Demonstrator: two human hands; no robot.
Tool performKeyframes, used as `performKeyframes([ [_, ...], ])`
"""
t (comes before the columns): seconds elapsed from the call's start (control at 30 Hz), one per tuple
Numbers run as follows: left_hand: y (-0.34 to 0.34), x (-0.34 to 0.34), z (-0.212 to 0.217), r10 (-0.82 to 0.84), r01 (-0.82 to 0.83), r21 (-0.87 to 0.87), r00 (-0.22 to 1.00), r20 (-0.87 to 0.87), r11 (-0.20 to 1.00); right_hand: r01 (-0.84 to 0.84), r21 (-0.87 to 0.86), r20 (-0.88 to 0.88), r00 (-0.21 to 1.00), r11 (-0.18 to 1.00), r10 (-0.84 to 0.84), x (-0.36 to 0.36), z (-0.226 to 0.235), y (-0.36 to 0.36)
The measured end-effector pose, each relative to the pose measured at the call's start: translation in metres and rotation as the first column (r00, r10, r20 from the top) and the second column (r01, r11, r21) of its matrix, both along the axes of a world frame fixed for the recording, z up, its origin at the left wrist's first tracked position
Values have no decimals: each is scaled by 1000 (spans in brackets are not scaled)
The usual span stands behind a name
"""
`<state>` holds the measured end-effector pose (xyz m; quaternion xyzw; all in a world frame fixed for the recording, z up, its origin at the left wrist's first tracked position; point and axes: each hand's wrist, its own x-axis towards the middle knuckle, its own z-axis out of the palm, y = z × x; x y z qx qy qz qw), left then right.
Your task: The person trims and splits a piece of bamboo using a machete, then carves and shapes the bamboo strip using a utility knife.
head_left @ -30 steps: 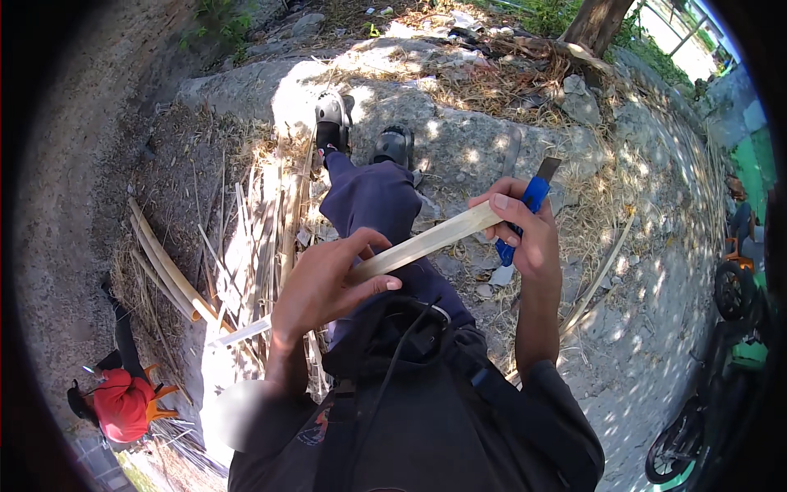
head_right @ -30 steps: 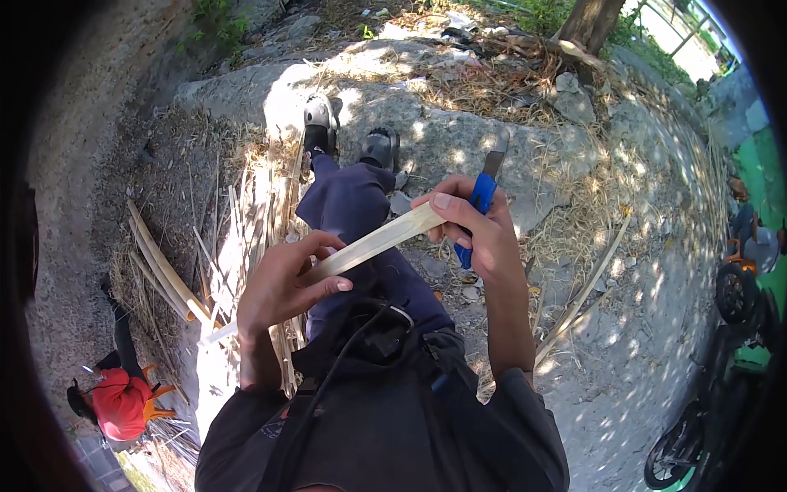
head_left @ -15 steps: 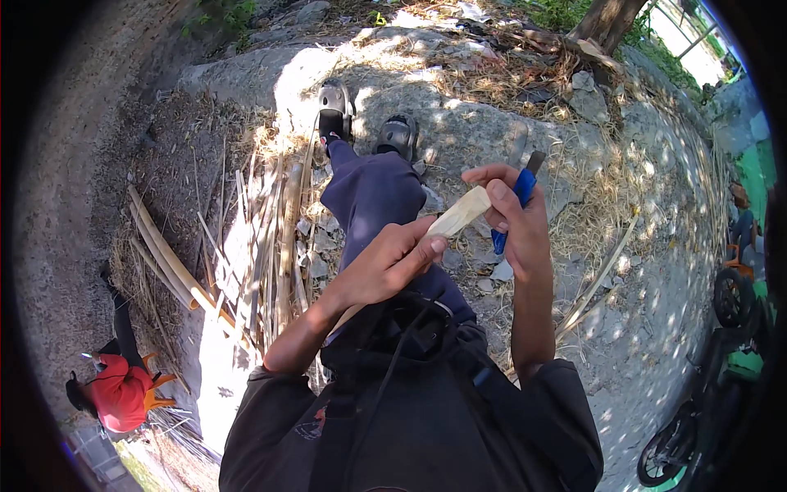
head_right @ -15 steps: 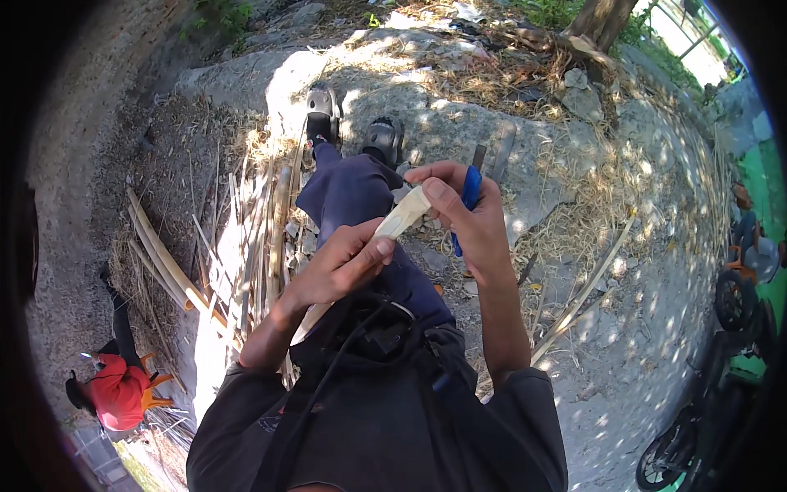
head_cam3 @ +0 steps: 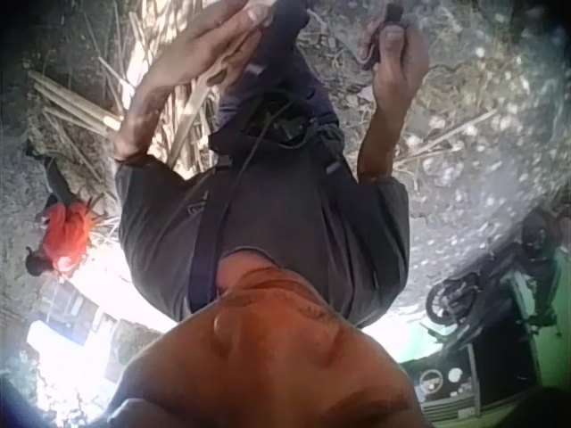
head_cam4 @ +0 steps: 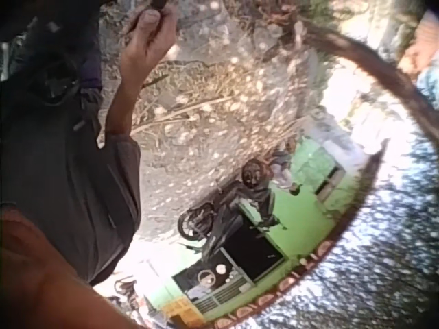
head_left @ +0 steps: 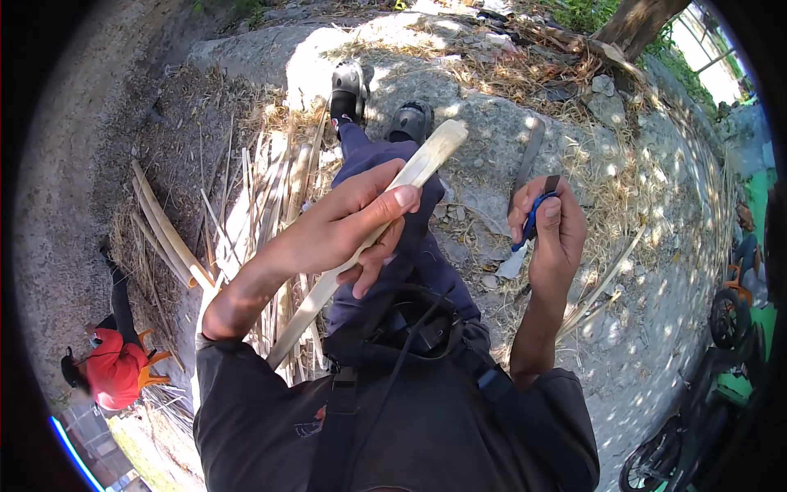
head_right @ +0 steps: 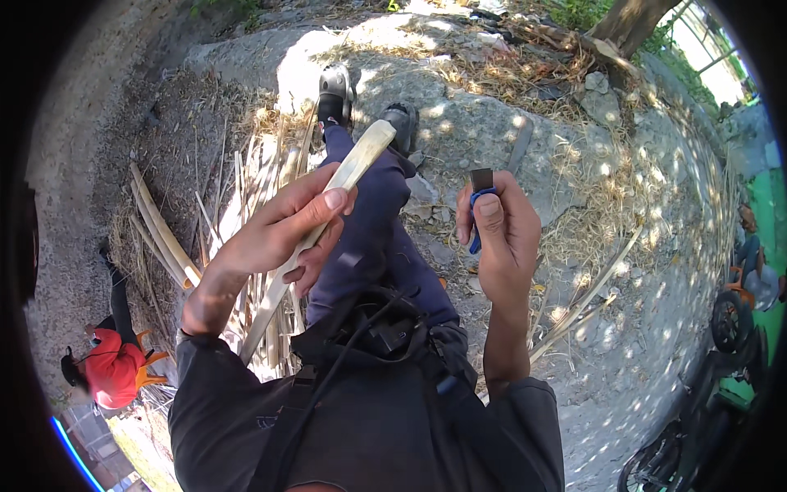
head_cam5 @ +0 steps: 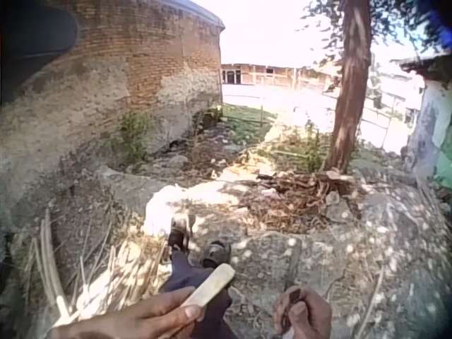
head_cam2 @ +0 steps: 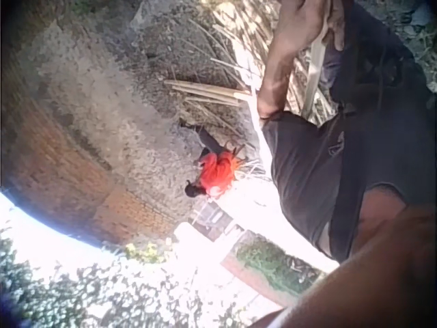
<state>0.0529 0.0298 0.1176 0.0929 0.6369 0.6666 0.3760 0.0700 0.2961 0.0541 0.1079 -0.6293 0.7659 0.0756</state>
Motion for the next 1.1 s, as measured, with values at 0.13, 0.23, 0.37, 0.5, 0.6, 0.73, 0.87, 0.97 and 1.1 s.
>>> performKeyframes([
  [0.13, -1, 22, 17, -85, 65, 88, 964, 252, 994, -67, -18, 51, 996, 998, 68, 19, 14, -13],
  [0.23, 5, 59, 16, -115, 44, 199, 927, 357, 979, -145, 30, 74, 987, 989, 143, 39, 18, -21],
  [0.37, 7, 85, 3, -18, -127, 295, 896, 444, 947, -164, 78, 136, 979, 983, 153, 65, 17, -24],
  [0.5, 16, 104, -14, 222, -329, 344, 923, 316, 879, -119, 17, 114, 987, 993, 116, 79, 12, -24],
  [0.6, 20, 102, -28, 340, -385, 308, 921, 190, 870, -136, 53, 141, 982, 989, 127, 85, 13, -21],
  [0.73, 18, 102, -22, 270, -311, 250, 945, 187, 917, -74, 244, 52, 997, 967, 63, 84, 12, -22],
  [0.87, 27, 113, -21, 217, -232, 253, 972, 87, 939, 15, 451, -87, 996, 893, 27, 76, 19, -23],
  [0.97, 27, 111, -18, 230, -235, 203, 972, 46, 950, 35, 435, -128, 991, 900, 24, 76, 16, -22],
  [1.1, 28, 113, -21, 257, -248, 201, 966, -19, 948, 27, 474, -142, 989, 880, 46, 71, 20, -25],
])
